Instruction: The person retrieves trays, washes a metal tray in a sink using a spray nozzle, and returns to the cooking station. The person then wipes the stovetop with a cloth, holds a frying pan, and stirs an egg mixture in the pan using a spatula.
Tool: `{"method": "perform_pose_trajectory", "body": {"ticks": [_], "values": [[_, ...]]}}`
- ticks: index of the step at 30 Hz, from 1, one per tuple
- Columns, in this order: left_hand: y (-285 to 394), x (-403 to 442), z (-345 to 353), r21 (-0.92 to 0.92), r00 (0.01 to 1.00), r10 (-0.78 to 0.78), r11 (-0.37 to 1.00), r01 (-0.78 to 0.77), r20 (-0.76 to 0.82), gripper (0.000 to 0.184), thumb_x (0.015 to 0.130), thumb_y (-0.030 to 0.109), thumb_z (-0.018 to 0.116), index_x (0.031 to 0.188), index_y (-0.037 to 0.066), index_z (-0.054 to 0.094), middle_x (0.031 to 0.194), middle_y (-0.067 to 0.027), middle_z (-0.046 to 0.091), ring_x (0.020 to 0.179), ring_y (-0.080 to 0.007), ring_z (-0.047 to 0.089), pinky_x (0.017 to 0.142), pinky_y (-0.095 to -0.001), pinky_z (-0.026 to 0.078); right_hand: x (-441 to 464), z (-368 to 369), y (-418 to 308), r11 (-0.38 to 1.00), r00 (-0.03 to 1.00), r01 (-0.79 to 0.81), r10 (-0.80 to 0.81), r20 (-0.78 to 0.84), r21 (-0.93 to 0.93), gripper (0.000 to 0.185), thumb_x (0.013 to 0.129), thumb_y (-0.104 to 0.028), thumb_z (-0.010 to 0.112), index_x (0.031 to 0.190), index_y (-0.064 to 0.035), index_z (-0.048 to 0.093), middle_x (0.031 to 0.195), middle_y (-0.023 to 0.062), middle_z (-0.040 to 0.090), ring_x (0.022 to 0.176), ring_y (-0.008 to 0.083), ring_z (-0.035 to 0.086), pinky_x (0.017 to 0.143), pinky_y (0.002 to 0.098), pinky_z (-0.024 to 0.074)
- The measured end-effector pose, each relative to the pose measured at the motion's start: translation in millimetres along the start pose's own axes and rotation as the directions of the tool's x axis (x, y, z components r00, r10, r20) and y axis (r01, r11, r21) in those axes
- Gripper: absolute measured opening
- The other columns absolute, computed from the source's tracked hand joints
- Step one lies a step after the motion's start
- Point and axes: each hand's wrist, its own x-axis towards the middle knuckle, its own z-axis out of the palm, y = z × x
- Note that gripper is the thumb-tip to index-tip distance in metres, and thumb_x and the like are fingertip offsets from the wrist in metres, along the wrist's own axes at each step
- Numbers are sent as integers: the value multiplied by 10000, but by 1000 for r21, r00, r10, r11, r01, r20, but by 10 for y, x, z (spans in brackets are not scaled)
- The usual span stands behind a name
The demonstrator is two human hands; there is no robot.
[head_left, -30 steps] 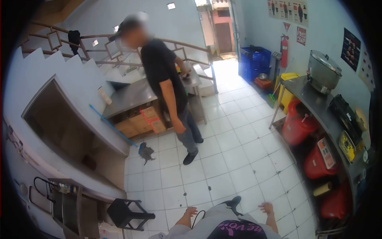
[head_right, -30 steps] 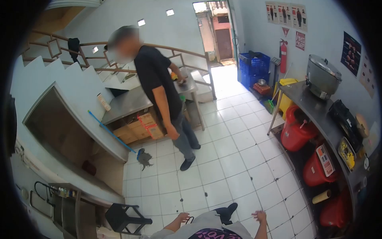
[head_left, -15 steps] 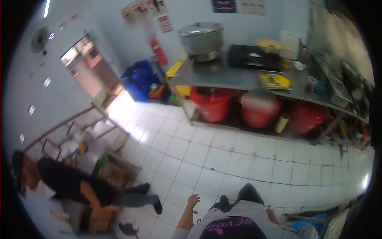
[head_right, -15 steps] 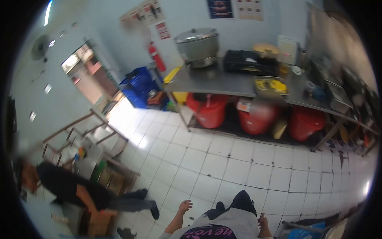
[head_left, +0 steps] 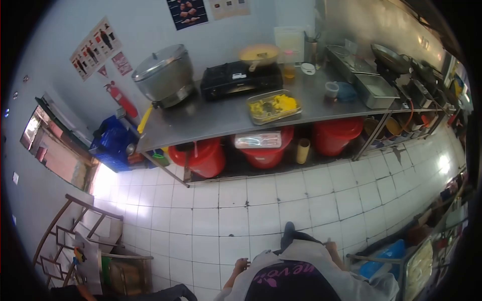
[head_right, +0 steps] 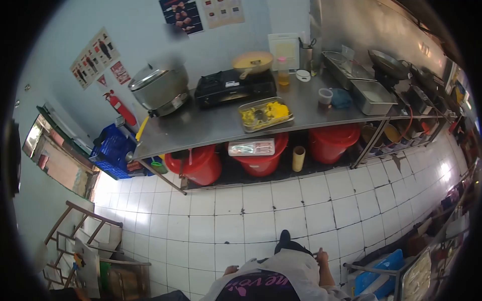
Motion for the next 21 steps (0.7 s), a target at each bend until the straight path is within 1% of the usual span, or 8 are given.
{"method": "perform_pose_trajectory", "body": {"ticks": [2,4,5,9,11,15,17,21], "values": [[334,198,157,-134,1000,-12,991,11,-2,376,909,229,387,1186,1,501,1019,-144,650,757,-223,651,524,-294,459,286,-368,-270,977,997,-81,83,-3,199,616,933,-469,274,882,-22,693,626,143,602,533,239,589,452,368,517],[849,440,262,-285,998,52,957,-58,-29,373,910,236,389,1175,1,505,1003,-156,651,766,-224,659,528,-285,463,669,-636,-365,979,978,158,-138,-156,125,532,933,-427,338,880,-37,696,546,88,541,480,228,562,428,359,509],[1239,589,353,-278,990,132,950,-142,-51,370,911,239,390,1169,1,506,994,-164,651,771,-224,663,532,-281,466,849,-1042,-828,878,975,-175,219,-49,445,222,828,-204,517,921,-108,693,777,109,627,624,182,573,477,276,501],[1932,784,454,-227,962,257,935,-273,-97,353,919,245,405,1155,10,523,955,-185,652,797,-217,664,526,-275,466,1462,-1377,-1267,896,882,376,-270,-386,235,263,886,-160,431,860,-58,672,542,-27,419,427,68,397,356,239,335],[2128,933,442,-185,931,341,914,-361,-131,376,919,308,450,1172,41,527,1012,-132,647,877,-210,650,561,-241,464,1427,-1760,-1888,887,938,316,-239,-250,337,250,887,-138,427,880,-55,662,523,-45,405,406,48,359,349,228,299],[2944,840,211,-207,961,258,939,-274,-101,369,938,297,418,1019,2,627,861,-153,669,501,-97,538,398,-204,363,1529,-2302,-3287,718,934,257,-357,25,647,206,903,-99,439,975,-58,627,512,-65,382,395,25,314,354,202,228],[3316,898,110,-214,949,281,927,-307,-144,412,933,354,436,969,7,654,759,-116,656,422,-63,416,369,-208,312,1855,-2458,-3898,677,868,386,-496,0,627,262,942,-285,487,957,-60,620,516,-59,386,374,38,308,345,222,240],[4284,830,-210,-295,964,264,924,-243,32,499,926,453,435,982,5,649,603,-20,527,415,-63,363,384,-215,291,2397,-2776,-5453,492,638,737,-732,-239,464,164,915,-183,541,998,-52,596,593,-57,427,502,25,382,451,184,296]]}}
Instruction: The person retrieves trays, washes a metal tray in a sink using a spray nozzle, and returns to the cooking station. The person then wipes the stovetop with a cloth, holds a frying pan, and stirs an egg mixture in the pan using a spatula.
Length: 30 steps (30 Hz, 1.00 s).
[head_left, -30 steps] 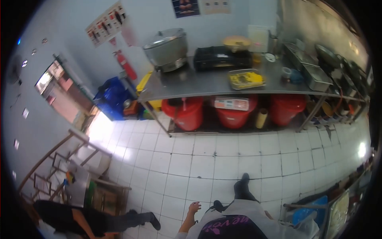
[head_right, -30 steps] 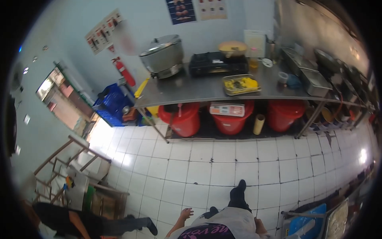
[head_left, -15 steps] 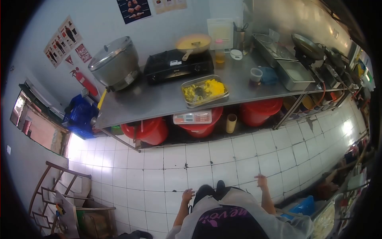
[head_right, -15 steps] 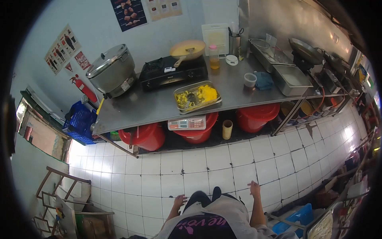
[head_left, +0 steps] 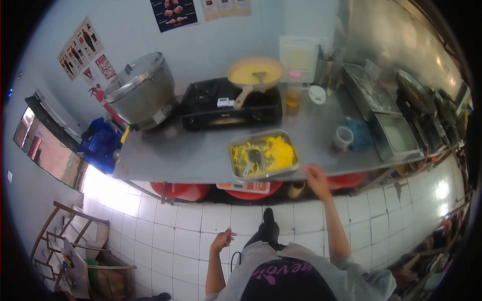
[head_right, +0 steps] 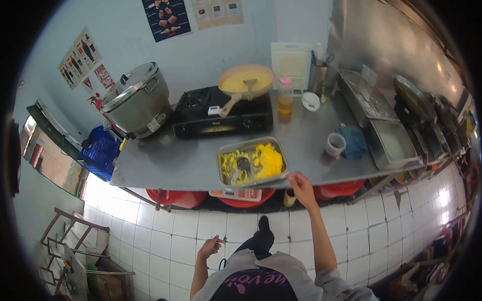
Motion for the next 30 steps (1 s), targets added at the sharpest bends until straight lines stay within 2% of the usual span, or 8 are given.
{"method": "perform_pose_trajectory", "body": {"ticks": [5,7,10,14,19,21,27,30], "values": [[1409,89,178,32,963,54,997,-65,264,536,934,483,404,847,6,631,566,5,470,425,-62,337,403,-215,265,1696,535,-756,907,925,373,-379,8,-197,449,767,-10,655,1181,-75,493,831,34,508,712,105,499,624,235,417],[2090,72,273,-64,905,230,973,-222,357,541,948,482,365,826,21,622,562,14,466,426,-54,321,415,-210,258,2292,695,-894,645,791,577,-595,145,-500,591,697,-1,682,1231,-133,465,1089,118,480,999,238,483,825,334,419],[2972,110,458,-212,818,474,880,-425,326,498,972,434,325,1031,23,600,610,3,518,440,-39,286,436,-194,243,2905,868,-967,370,743,611,-573,346,-699,648,669,-30,694,1247,-197,456,1273,149,384,1160,323,359,934,424,350],[3788,389,664,-230,781,610,786,-574,134,507,971,437,321,1245,37,470,827,-67,619,488,-37,334,478,-178,302,3575,954,-734,130,550,783,-602,579,-609,328,758,-96,652,1066,-177,575,1290,40,425,1199,305,348,950,438,348],[4232,487,859,-197,850,526,830,-521,-34,593,946,506,325,1350,72,328,1157,-132,589,691,-93,543,718,-221,462,4149,868,-672,345,482,876,-637,602,-336,101,838,-75,566,931,-88,605,1046,85,589,960,264,543,897,409,391],[4341,572,918,-203,858,510,835,-512,-63,590,944,514,322,1341,79,341,1165,-120,588,752,-111,565,746,-245,468,4279,838,-879,621,646,759,-678,351,-197,90,870,-80,537,937,-39,579,884,121,608,790,256,575,791,353,436],[4526,930,1114,-245,846,525,812,-529,-89,550,938,520,337,1292,106,415,1142,-72,608,854,-132,589,788,-285,471,5010,571,-1220,790,796,606,-601,80,-94,136,921,-124,495,911,2,547,773,129,570,705,213,523,683,280,417],[4587,1094,1172,-313,855,496,796,-518,-153,527,932,519,365,1250,111,470,1111,-50,623,867,-122,583,794,-285,465,5078,525,-1265,701,708,706,-704,58,-99,165,936,-146,481,909,0,551,768,119,562,695,190,505,676,277,413]]}}
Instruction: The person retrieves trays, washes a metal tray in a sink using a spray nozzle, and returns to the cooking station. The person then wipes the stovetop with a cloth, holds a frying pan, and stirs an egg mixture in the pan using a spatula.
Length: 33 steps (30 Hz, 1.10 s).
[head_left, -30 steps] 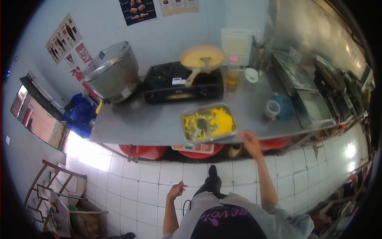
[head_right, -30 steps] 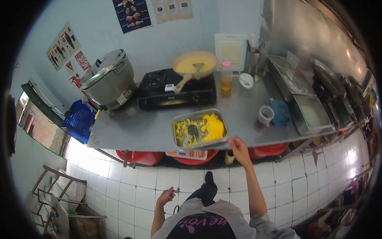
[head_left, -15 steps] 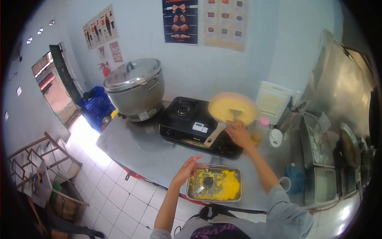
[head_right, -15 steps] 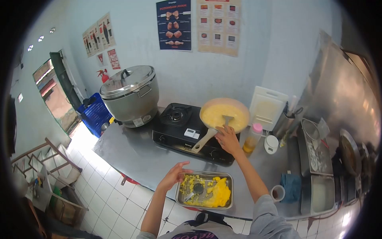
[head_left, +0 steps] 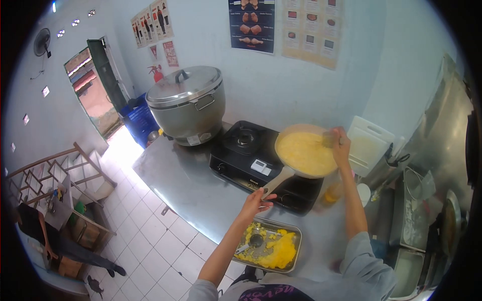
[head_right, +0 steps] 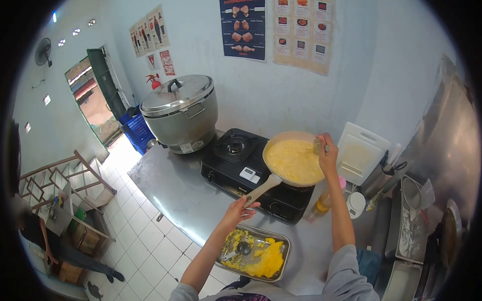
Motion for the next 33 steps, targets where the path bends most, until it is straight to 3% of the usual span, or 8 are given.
{"method": "perform_pose_trajectory", "body": {"ticks": [3,13,16,18,24,29,31,33], "values": [[-47,29,27,-9,999,6,1000,-7,-52,510,930,493,403,1233,91,485,1087,-44,628,850,-109,575,789,-277,464,-114,45,37,995,997,78,-79,-19,-56,173,942,-156,472,915,-4,551,765,123,563,700,176,511,682,283,423],[-18,-38,6,89,994,108,990,-106,-20,462,943,385,458,1276,65,456,1010,-33,638,747,-62,560,726,-219,496,-399,137,398,998,978,-47,35,-206,-52,253,973,-198,411,875,-4,539,748,75,570,680,115,496,636,266,414],[-33,-30,10,121,987,156,981,-151,-28,465,948,366,456,1293,56,436,1001,-42,640,716,-58,555,709,-211,497,-340,138,494,991,955,-102,121,-271,82,282,981,-222,394,844,-17,530,664,9,485,603,69,422,550,238,352],[-44,-23,17,143,984,176,975,-170,-32,465,951,353,456,1303,50,425,999,-49,640,700,-55,552,701,-207,498,-254,135,570,996,931,-1,32,-363,86,293,983,-231,391,813,-31,520,628,-35,389,540,34,334,494,210,271],[-33,17,-5,358,976,217,912,-200,-10,439,956,310,440,1295,30,428,884,-55,613,703,-85,546,658,-236,499,-59,73,839,904,929,-119,248,-275,411,297,984,-229,384,804,-36,520,620,-31,385,482,27,324,453,201,258],[-40,46,0,423,969,245,880,-217,-14,457,954,321,449,1319,49,408,794,-30,546,644,-67,496,593,-212,462,-29,75,1193,904,905,-101,257,-338,416,239,972,-177,385,849,-43,541,659,-19,446,498,43,351,462,225,296],[-79,38,-7,427,964,263,877,-220,-44,447,954,331,441,1313,66,420,792,-34,559,648,-75,508,575,-221,465,-132,13,1298,995,921,32,6,-390,90,209,957,-149,394,862,-45,549,668,-28,449,535,48,365,481,226,308],[-134,96,-25,453,961,270,866,-211,-68,451,949,355,447,1304,77,433,767,-28,558,640,-80,512,556,-227,461,-255,-8,1410,974,908,-73,154,-389,215,205,929,-122,377,856,-46,553,657,-41,389,552,48,360,492,221,310]]}}
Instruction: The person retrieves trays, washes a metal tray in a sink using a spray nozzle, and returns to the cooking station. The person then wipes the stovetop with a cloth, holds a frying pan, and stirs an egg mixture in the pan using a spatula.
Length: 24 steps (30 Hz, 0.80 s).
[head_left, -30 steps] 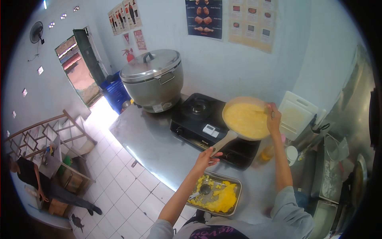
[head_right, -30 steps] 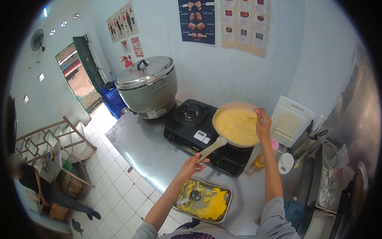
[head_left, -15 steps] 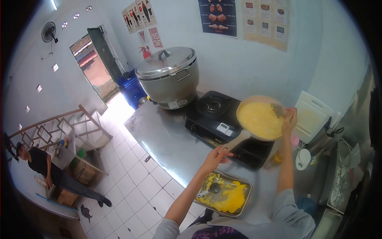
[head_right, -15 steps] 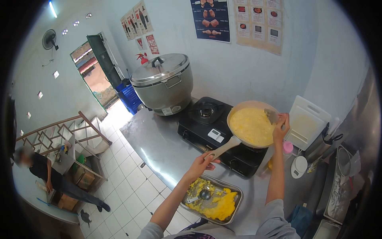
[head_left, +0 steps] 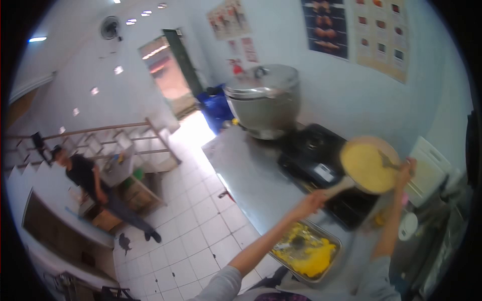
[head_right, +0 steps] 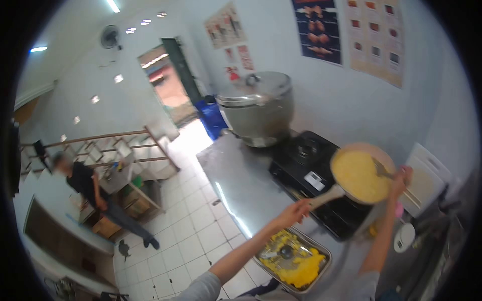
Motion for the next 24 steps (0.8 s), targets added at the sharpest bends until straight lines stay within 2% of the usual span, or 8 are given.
{"method": "perform_pose_trajectory", "body": {"ticks": [7,9,11,12,13,17,19,24], "values": [[67,-63,68,116,998,-50,992,54,-39,440,952,384,412,1319,144,382,771,-40,588,698,-135,567,585,-292,461,-50,-266,652,962,970,-241,243,2,126,214,930,-167,384,1031,-56,537,695,-40,405,601,59,369,525,224,322],[-260,29,190,72,982,96,994,-85,-164,399,955,351,407,1305,159,384,799,-76,612,694,-157,577,636,-302,458,-82,-288,709,972,975,-219,217,35,79,273,942,-228,381,1094,-49,519,765,-21,430,687,84,405,647,233,384],[-8,-136,227,29,968,86,996,-81,-235,382,959,253,388,1303,89,372,985,-154,612,914,-275,608,816,-365,456,-86,-177,691,983,985,-175,174,18,61,249,934,-228,390,1031,-44,527,753,3,459,665,106,426,621,252,399],[-113,-113,237,137,909,325,945,-298,-262,387,956,216,385,1301,43,362,1146,-191,552,1074,-326,543,919,-383,411,-80,-143,630,985,986,-165,165,-2,49,241,930,-228,394,1000,-42,532,746,15,474,654,117,437,608,261,406],[-202,-81,244,156,909,328,942,-296,-257,394,953,198,387,1307,31,350,1225,-202,503,1158,-341,480,966,-376,378,-91,-138,567,987,986,-158,160,-40,39,237,926,-228,398,968,-40,536,740,27,489,643,128,447,596,270,413],[-154,-272,168,281,924,307,929,-239,-227,406,944,146,420,1332,76,326,1149,-180,488,1063,-338,513,886,-389,407,-49,-170,300,988,978,-151,152,-142,18,249,909,-227,415,842,-31,553,714,75,548,600,172,490,545,307,441],[-272,-238,146,314,859,438,881,-353,-264,406,939,144,423,1329,75,337,1106,-177,479,1019,-347,512,855,-398,408,-67,-167,145,990,975,-143,144,-169,20,272,901,-227,424,779,-26,561,702,99,577,578,194,511,519,325,455],[-105,-388,43,366,937,307,902,-229,-169,494,903,150,481,1356,58,308,1152,-161,448,1019,-341,510,848,-395,420,-249,-60,-598,994,977,-89,99,-187,61,327,885,-165,390,631,-20,535,618,109,571,495,194,480,445,324,428]]}}
